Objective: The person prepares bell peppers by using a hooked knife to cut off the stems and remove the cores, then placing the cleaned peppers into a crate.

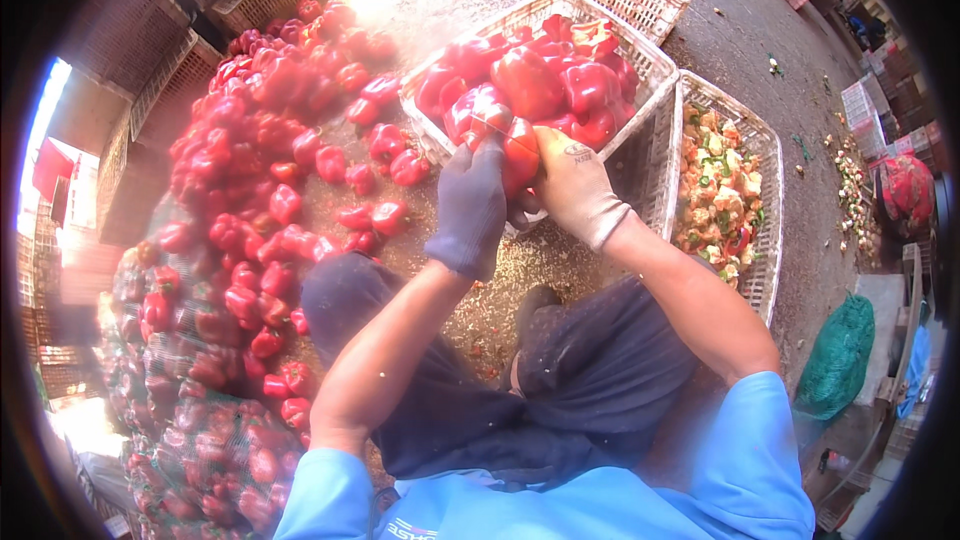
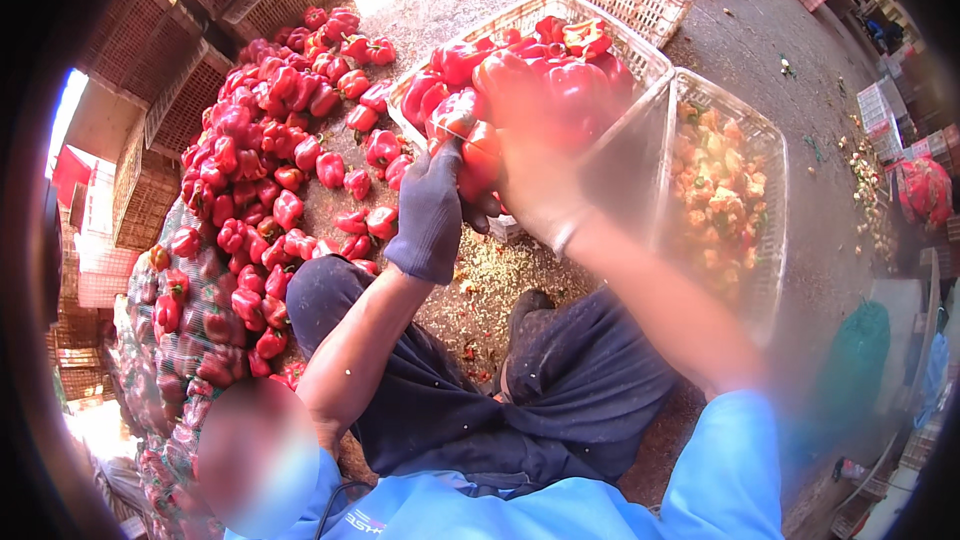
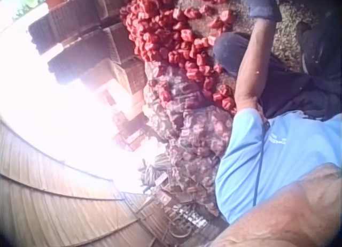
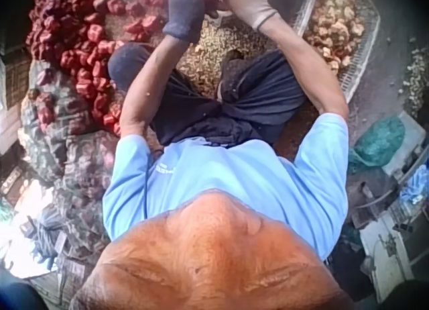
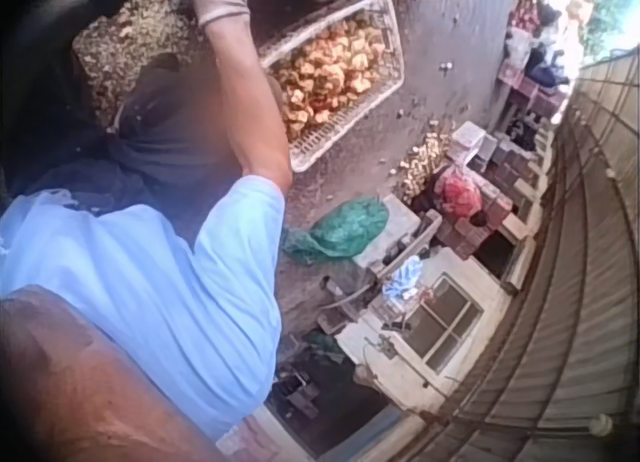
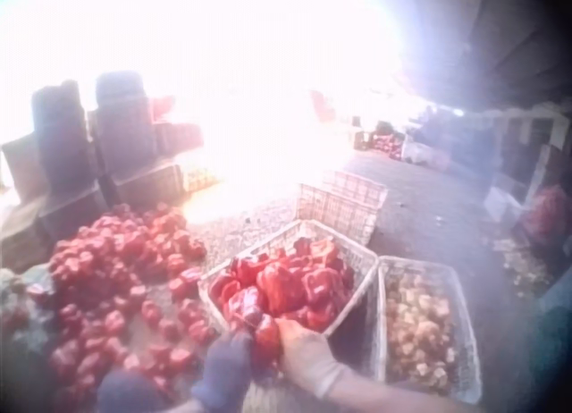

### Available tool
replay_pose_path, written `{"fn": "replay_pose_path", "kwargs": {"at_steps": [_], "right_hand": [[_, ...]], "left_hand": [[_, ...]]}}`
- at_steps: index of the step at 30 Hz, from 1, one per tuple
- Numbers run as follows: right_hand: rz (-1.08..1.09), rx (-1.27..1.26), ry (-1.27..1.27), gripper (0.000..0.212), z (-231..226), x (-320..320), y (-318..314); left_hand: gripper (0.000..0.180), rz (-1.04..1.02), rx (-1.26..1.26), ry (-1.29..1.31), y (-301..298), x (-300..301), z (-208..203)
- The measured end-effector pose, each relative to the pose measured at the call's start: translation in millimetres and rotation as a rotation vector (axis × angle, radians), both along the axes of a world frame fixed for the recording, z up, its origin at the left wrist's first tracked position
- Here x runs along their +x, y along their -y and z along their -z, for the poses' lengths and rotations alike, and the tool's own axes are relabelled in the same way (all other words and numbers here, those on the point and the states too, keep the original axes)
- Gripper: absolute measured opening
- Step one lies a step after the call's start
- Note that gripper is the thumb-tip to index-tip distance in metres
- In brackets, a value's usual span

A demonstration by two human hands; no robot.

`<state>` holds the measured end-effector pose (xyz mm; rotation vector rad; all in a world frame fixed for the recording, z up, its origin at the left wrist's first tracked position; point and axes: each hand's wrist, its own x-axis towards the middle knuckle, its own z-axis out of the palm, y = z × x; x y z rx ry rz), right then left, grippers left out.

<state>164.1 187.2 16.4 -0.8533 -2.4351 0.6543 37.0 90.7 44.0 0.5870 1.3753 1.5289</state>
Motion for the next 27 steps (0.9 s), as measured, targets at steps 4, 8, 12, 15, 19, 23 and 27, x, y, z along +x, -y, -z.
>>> {"fn": "replay_pose_path", "kwargs": {"at_steps": [4,8,12,15,19,23,27], "right_hand": [[0.023,-0.181,-0.076,0.025,-1.5,-1.3,-0.7],[0.099,-0.052,0.039,0.033,8.6,2.9,-13.7],[0.072,-0.068,0.026,0.031,2.1,2.3,-11.1],[0.035,-0.235,-0.065,0.029,7.9,-5.0,-9.8],[0.058,-0.307,0.006,0.021,-6.0,-1.6,-8.1],[0.042,0.084,0.337,0.024,22.9,30.8,-34.9],[0.031,0.097,0.237,0.029,-24.3,41.5,-29.0]], "left_hand": [[0.039,0.036,0.028,0.289,-1.7,-8.7,7.6],[0.037,0.060,0.014,0.613,-0.7,-20.1,20.5],[0.039,0.008,-0.015,0.620,-0.6,-15.1,15.6],[0.039,0.087,-0.003,0.337,2.0,-6.8,14.9],[0.044,0.044,0.075,0.308,1.9,-0.6,11.5],[0.046,-0.072,0.029,0.356,-1.1,-26.5,12.4],[0.048,-0.051,0.011,0.180,8.1,-37.2,11.8]]}}
